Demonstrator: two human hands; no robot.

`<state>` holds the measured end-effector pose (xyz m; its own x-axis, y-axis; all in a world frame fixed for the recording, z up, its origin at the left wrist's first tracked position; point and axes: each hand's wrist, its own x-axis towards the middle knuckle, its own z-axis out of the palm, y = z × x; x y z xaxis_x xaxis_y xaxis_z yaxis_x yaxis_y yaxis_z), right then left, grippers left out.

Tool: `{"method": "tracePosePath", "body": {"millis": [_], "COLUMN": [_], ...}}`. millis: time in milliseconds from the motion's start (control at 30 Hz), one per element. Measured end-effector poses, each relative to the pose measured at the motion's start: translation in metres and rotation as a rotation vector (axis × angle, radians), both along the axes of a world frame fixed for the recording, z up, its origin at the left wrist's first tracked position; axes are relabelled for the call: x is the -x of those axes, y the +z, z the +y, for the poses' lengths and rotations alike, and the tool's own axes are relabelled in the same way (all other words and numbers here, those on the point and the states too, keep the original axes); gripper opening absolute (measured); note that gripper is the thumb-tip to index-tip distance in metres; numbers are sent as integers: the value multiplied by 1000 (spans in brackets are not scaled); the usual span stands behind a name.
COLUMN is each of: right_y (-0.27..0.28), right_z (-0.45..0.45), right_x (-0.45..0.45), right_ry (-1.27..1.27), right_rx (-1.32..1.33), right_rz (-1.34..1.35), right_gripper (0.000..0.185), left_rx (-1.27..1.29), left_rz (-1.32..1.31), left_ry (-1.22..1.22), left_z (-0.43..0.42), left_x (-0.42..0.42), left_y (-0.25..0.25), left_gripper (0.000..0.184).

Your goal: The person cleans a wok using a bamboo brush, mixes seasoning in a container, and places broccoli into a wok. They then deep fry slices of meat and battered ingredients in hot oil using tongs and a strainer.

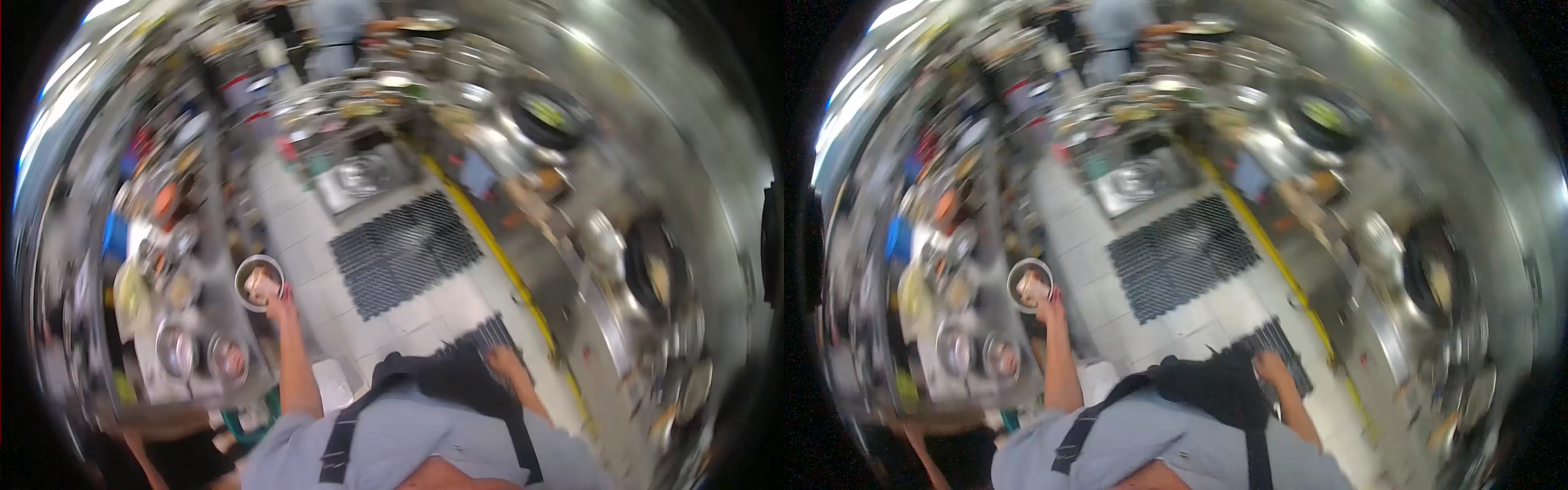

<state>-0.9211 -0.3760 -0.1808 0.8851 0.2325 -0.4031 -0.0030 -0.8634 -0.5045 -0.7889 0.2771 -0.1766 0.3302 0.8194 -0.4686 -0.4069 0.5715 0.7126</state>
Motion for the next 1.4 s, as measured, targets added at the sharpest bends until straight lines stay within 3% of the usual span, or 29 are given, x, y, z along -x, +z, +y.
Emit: {"method": "tracePosePath", "body": {"millis": [33, 100, 167, 267, 333, 400, 433, 467, 500, 567, 633, 667, 767, 833, 900, 1000, 1100, 1167, 1267, 1300, 1367, 1400], "right_y": [2, 35, 78, 95, 114, 124, 124, 117, 111, 107, 130, 119, 178, 101, 88, 109, 111, 144, 117, 82, 101, 72], "right_z": [7, 15, 16, -3, -26, -59, -73, -87, -108, -167, -220, -252, -296, -367, -387, -394, -427, -404, -401, -396, -290, -259], "right_x": [-16, -56, -87, -109, -111, -111, -110, -110, -109, -116, -134, -146, -196, -241, -268, -286, -314, -309, -315, -319, -293, -286], "right_ry": [-55, -84, -101, -322, -563, -660, -731, -860, -902, -1072, -1111, -1152, -1167, -1018, -841, -868, -983, -1059, -1038, -1089, -1267, -1156], "right_rx": [-93, -206, -425, -880, -1173, -1325, -1393, -1362, -1514, -1546, -1347, -1370, -774, -197, 61, 254, 277, 145, 19, -13, -876, -1002], "right_rz": [-146, -140, -155, 126, 338, 443, 449, 417, 362, 390, 109, 30, -336, -562, -729, -799, -772, -902, -1093, -1060, -495, -369], "right_gripper": [30, 29, 42, 58, 67, 63, 60, 59, 59, 57, 56, 55, 51, 61, 67, 80, 80, 68, 61, 61, 66, 61], "left_rx": [-11, 86, 124, 92, -22, -252, -103, -180, -120, 103, -76, -169, -194, -201, -205, -101, -51, 45, 338, 306, 382, 371], "left_rz": [-83, -2, 134, 355, 338, 199, 95, 122, 76, -65, -56, -48, 29, 182, 282, 379, 540, 604, 556, 447, 463, 424], "left_ry": [-262, -611, -881, -1328, -1587, -1827, -1801, -1868, -1977, -2148, -2133, -2119, -2036, -1941, -1833, -1607, -1368, -1209, -979, -913, -771, -695], "left_z": [-24, -116, -206, -338, -417, -477, -517, -538, -553, -580, -593, -594, -568, -539, -499, -438, -387, -363, -315, -319, -294, -284], "left_x": [7, 7, 8, 2, -5, -11, -11, -15, -23, -36, -40, -43, -39, -28, -8, 36, 88, 118, 179, 194, 210, 215], "left_y": [-30, -16, -10, 24, 65, 71, 121, 125, 117, 153, 157, 160, 140, 120, 94, 74, 61, 51, 11, 36, 16, 19], "left_gripper": [47, 42, 49, 44, 42, 38, 39, 39, 38, 42, 40, 40, 41, 40, 38, 39, 38, 37, 31, 31, 29, 30]}}
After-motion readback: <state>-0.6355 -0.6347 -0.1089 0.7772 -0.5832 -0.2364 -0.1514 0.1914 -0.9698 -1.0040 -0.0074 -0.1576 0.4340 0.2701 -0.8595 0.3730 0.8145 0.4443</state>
